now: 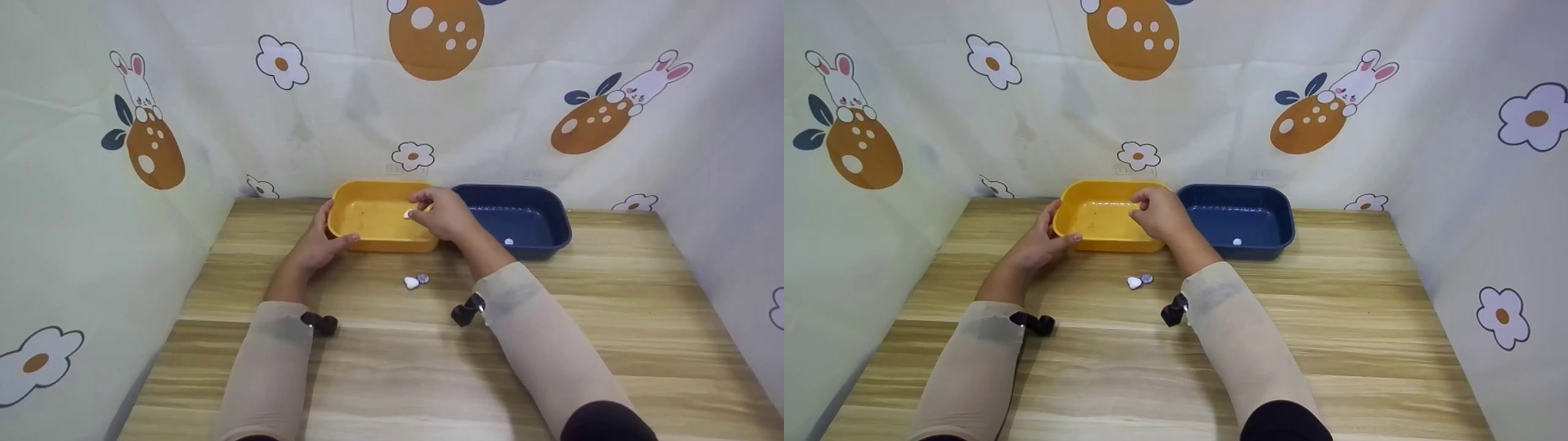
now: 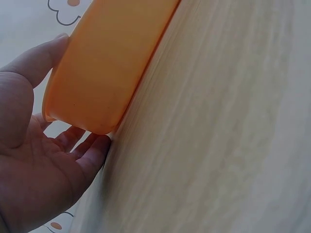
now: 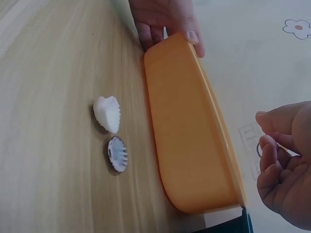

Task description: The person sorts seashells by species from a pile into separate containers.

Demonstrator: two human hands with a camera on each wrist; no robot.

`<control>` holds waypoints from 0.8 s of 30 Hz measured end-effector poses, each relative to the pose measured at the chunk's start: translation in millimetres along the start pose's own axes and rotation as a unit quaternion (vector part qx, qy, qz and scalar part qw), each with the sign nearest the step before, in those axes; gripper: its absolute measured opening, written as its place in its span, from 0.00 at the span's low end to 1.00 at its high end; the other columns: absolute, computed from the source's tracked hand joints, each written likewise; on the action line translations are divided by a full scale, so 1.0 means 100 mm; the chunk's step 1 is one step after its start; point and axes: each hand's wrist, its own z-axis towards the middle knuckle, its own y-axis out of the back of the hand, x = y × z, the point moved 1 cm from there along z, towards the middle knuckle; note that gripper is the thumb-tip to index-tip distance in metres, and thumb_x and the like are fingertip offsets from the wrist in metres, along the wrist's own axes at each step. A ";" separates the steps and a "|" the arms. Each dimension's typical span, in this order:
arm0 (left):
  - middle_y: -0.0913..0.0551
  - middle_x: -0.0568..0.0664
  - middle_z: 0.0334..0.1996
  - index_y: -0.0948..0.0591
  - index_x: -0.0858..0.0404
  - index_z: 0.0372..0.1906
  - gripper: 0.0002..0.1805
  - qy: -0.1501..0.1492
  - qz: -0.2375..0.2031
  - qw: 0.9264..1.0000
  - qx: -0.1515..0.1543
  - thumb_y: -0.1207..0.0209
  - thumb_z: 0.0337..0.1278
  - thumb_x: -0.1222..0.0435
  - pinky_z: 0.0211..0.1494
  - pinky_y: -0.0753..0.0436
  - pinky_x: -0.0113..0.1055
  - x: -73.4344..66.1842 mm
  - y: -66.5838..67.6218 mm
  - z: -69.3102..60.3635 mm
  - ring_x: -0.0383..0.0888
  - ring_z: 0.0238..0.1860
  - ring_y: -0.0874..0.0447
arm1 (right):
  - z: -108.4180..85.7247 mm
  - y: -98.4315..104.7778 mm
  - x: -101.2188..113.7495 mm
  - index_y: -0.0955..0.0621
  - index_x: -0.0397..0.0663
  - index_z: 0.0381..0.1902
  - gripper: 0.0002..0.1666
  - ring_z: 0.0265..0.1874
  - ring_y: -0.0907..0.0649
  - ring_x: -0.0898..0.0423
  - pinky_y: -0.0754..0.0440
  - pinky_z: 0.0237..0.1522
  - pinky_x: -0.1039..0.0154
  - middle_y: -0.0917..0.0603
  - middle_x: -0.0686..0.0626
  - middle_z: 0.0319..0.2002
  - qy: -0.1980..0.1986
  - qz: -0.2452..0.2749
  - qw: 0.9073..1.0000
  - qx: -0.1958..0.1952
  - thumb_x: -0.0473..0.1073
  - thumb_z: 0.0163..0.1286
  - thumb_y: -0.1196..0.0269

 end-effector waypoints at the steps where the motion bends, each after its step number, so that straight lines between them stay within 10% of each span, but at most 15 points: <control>1: 0.52 0.51 0.89 0.58 0.43 0.89 0.64 -0.002 -0.001 1.000 0.000 0.25 0.59 0.46 0.92 0.52 0.52 0.00 0.00 0.00 0.52 0.89 0.52 | -0.02 0.00 -0.02 0.14 0.49 0.58 0.18 0.45 0.20 0.51 0.20 0.44 0.61 0.16 0.48 0.48 0.003 0.002 1.000 -0.002 0.47 0.74 0.30; 11: 0.50 0.52 0.89 0.58 0.47 0.89 0.64 -0.022 -0.019 1.000 0.003 0.25 0.60 0.49 0.91 0.50 0.49 0.01 0.00 0.00 0.51 0.88 0.50 | -0.37 -0.02 -0.18 0.12 0.52 0.55 0.16 0.35 0.20 0.54 0.20 0.35 0.65 0.17 0.51 0.44 0.021 0.027 0.999 -0.002 0.46 0.72 0.28; 24: 0.53 0.51 0.89 0.59 0.44 0.89 0.66 -0.005 -0.009 1.000 0.006 0.24 0.59 0.47 0.92 0.54 0.51 -0.01 0.01 0.00 0.52 0.89 0.54 | -0.76 -0.05 -0.37 0.12 0.45 0.56 0.18 0.43 0.18 0.53 0.18 0.49 0.61 0.14 0.47 0.45 0.048 0.028 0.998 0.019 0.42 0.70 0.26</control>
